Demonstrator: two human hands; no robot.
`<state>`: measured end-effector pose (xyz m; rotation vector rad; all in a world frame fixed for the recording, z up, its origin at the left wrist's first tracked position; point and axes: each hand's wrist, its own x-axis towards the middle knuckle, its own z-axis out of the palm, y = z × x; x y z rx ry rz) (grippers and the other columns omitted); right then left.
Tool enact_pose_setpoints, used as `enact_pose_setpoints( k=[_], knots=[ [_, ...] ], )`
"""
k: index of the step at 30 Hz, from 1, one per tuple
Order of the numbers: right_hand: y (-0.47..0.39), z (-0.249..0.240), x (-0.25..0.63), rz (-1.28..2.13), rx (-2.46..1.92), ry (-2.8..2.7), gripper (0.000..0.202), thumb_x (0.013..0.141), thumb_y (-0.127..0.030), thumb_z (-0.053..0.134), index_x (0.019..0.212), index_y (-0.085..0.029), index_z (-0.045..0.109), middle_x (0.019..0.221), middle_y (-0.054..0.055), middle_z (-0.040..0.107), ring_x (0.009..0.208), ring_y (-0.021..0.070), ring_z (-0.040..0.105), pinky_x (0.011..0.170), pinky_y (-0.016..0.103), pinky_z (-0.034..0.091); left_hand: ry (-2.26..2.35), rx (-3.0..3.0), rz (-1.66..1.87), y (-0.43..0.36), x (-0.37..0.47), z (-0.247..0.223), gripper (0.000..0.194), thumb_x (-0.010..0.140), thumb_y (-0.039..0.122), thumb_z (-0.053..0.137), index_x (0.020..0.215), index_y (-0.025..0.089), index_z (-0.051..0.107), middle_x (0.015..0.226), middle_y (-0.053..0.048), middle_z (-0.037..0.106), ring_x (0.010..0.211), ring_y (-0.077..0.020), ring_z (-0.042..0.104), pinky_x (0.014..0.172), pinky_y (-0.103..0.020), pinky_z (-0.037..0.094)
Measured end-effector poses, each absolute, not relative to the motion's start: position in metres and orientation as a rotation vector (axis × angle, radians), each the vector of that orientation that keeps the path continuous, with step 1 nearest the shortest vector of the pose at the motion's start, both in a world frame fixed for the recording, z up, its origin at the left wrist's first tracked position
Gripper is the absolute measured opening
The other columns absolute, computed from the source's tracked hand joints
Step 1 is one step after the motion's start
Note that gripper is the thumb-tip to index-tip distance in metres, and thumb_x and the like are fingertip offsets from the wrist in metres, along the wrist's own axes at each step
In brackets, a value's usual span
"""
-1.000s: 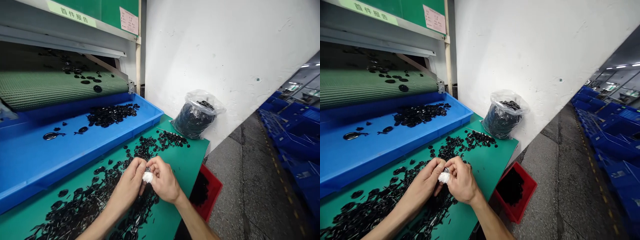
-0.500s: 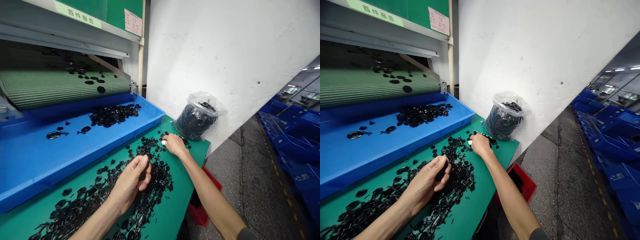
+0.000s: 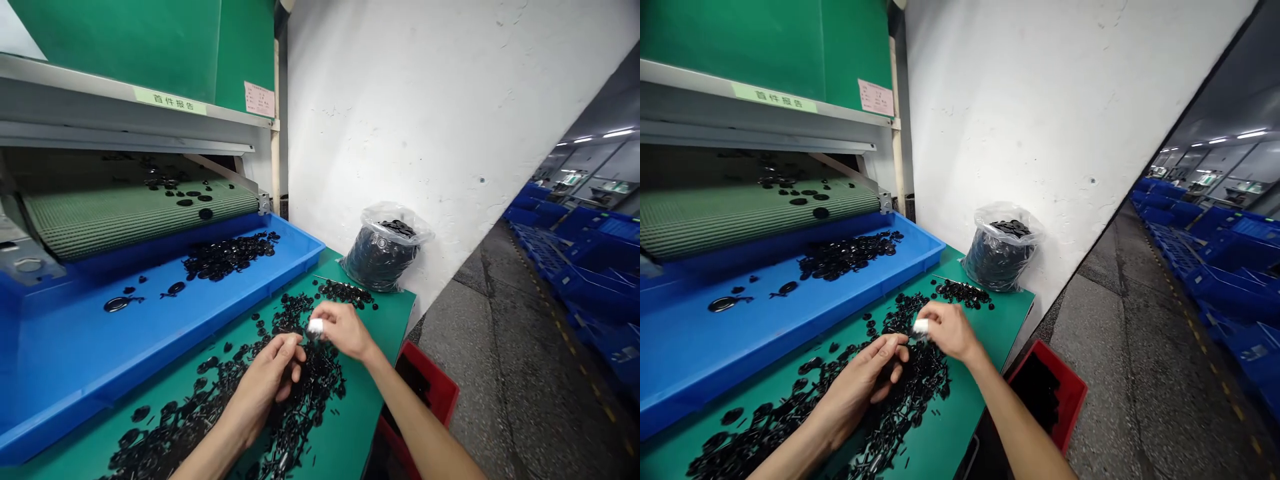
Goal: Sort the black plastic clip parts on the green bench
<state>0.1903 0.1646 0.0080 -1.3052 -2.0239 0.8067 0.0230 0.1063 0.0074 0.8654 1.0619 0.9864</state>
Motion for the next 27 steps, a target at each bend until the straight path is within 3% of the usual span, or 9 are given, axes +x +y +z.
enact_pose_setpoints(
  k=[5, 8, 10, 13, 17, 20, 22, 24, 27],
  knots=[
    [0.126, 0.001, 0.173, 0.963, -1.184, -1.91, 0.026, 0.09, -0.014, 0.04, 0.098, -0.019, 0.065, 0.077, -0.001, 0.065, 0.058, 0.0094, 0.062, 0.053, 0.019, 0.046, 1.115, 0.986, 0.894, 0.103, 0.024, 0.009, 0.039, 0.08, 0.057, 0.062, 0.069, 0.019, 0.055, 0.047, 0.007, 0.045, 0.042, -0.0071, 0.028, 0.041, -0.017, 0.017],
    [0.116, 0.002, 0.173, 0.886, -1.175, -1.901, 0.022, 0.086, -0.018, 0.052, 0.102, -0.021, 0.067, 0.084, 0.0, 0.066, 0.065, 0.0109, 0.06, 0.058, 0.021, 0.045, 1.162, 1.001, 0.903, 0.102, 0.023, 0.008, 0.038, 0.082, 0.057, 0.059, 0.072, 0.021, 0.054, 0.044, 0.007, 0.045, 0.042, -0.0086, 0.027, 0.043, -0.019, 0.016],
    [0.115, 0.003, 0.175, 0.895, -1.206, -1.89, 0.019, 0.083, -0.018, 0.058, 0.099, -0.021, 0.068, 0.077, -0.001, 0.067, 0.064, 0.0115, 0.058, 0.057, 0.021, 0.043, 1.18, 1.049, 0.858, 0.102, 0.024, 0.007, 0.038, 0.084, 0.058, 0.054, 0.074, 0.022, 0.054, 0.043, 0.007, 0.047, 0.04, -0.0095, 0.025, 0.043, -0.02, 0.015],
    [0.117, 0.004, 0.177, 0.997, -1.214, -1.854, 0.019, 0.082, -0.017, 0.057, 0.097, -0.02, 0.067, 0.067, -0.004, 0.066, 0.058, 0.0108, 0.056, 0.054, 0.021, 0.041, 1.226, 1.118, 0.828, 0.099, 0.025, 0.009, 0.042, 0.087, 0.061, 0.047, 0.072, 0.022, 0.055, 0.04, 0.005, 0.048, 0.039, -0.0114, 0.027, 0.043, -0.021, 0.017],
    [0.122, 0.002, 0.17, 1.107, -1.144, -1.783, 0.013, 0.082, -0.019, 0.059, 0.092, -0.019, 0.067, 0.068, -0.003, 0.065, 0.059, 0.0102, 0.056, 0.054, 0.02, 0.042, 1.263, 1.158, 0.931, 0.095, 0.026, 0.014, 0.043, 0.09, 0.057, 0.044, 0.066, 0.022, 0.054, 0.036, 0.005, 0.045, 0.04, -0.0129, 0.033, 0.045, -0.022, 0.024],
    [0.128, -0.001, 0.167, 1.189, -1.123, -1.723, 0.013, 0.089, -0.025, 0.052, 0.089, -0.017, 0.062, 0.063, -0.003, 0.061, 0.053, 0.0089, 0.054, 0.051, 0.02, 0.042, 1.244, 1.214, 0.962, 0.094, 0.026, 0.017, 0.041, 0.092, 0.052, 0.045, 0.066, 0.022, 0.053, 0.04, 0.005, 0.05, 0.043, -0.0126, 0.04, 0.049, -0.022, 0.03],
    [0.138, 0.002, 0.171, 1.107, -1.21, -1.908, 0.019, 0.095, -0.027, 0.042, 0.095, -0.018, 0.058, 0.059, -0.006, 0.057, 0.047, 0.0078, 0.051, 0.048, 0.019, 0.04, 1.188, 1.237, 0.953, 0.095, 0.025, 0.017, 0.033, 0.092, 0.048, 0.048, 0.076, 0.022, 0.058, 0.051, 0.003, 0.059, 0.046, -0.0124, 0.047, 0.052, -0.023, 0.036],
    [0.156, 0.009, 0.18, 0.809, -1.368, -2.211, 0.022, 0.098, -0.023, 0.036, 0.099, -0.02, 0.058, 0.062, -0.005, 0.059, 0.051, 0.0087, 0.053, 0.052, 0.019, 0.042, 1.131, 1.179, 0.951, 0.099, 0.025, 0.015, 0.025, 0.091, 0.046, 0.052, 0.093, 0.022, 0.06, 0.063, 0.002, 0.064, 0.049, -0.0123, 0.051, 0.05, -0.023, 0.036],
    [0.197, 0.022, 0.193, 0.475, -1.531, -2.279, 0.027, 0.095, -0.012, 0.036, 0.098, -0.019, 0.062, 0.092, 0.005, 0.063, 0.085, 0.0167, 0.058, 0.074, 0.028, 0.044, 1.063, 0.943, 1.003, 0.105, 0.023, 0.012, 0.027, 0.09, 0.044, 0.055, 0.104, 0.022, 0.06, 0.068, 0.002, 0.062, 0.047, -0.0097, 0.047, 0.042, -0.019, 0.03]
  ],
)
